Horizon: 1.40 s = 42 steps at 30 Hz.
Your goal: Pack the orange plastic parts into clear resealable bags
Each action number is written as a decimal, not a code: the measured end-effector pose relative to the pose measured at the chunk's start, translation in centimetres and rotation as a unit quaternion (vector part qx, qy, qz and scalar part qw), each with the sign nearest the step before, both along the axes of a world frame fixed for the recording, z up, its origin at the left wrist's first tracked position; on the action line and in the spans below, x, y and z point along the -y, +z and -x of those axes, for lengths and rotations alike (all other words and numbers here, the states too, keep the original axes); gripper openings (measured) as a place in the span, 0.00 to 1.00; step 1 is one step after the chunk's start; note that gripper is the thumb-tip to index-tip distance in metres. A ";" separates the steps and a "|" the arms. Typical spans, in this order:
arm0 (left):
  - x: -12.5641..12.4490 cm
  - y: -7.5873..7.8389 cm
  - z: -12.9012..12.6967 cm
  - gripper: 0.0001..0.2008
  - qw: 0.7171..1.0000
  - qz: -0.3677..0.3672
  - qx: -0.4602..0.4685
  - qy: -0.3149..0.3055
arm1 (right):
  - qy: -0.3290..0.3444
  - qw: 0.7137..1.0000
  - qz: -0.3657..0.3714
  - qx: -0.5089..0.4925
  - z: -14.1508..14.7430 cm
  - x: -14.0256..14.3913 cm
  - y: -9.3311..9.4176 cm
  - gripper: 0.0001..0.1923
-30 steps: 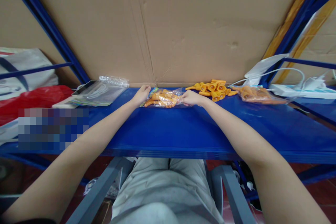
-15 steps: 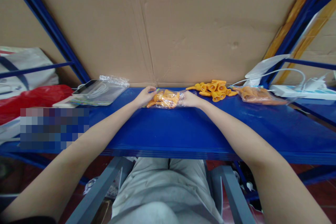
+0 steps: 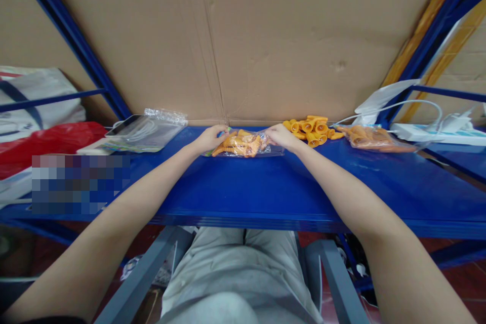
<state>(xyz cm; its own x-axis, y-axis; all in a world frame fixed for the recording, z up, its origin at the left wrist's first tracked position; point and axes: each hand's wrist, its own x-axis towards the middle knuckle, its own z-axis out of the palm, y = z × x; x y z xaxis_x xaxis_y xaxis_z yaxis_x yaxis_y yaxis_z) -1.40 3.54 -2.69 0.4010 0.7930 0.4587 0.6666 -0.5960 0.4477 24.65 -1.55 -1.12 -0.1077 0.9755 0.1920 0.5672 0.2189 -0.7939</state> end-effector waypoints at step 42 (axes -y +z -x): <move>2.0 0.4 -1.5 0.03 0.942 0.249 0.203 0.097 | -0.114 0.966 0.077 -0.221 1.4 -0.5 -1.8 0.15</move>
<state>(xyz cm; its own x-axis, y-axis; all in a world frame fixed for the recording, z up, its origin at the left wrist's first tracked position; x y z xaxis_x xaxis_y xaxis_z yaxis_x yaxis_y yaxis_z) 0.10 1.58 -2.28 0.0974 0.9908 0.0944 0.4542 -0.1286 0.8816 23.26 -1.02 -2.97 0.1716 0.9849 0.0215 0.1847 -0.0107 -0.9827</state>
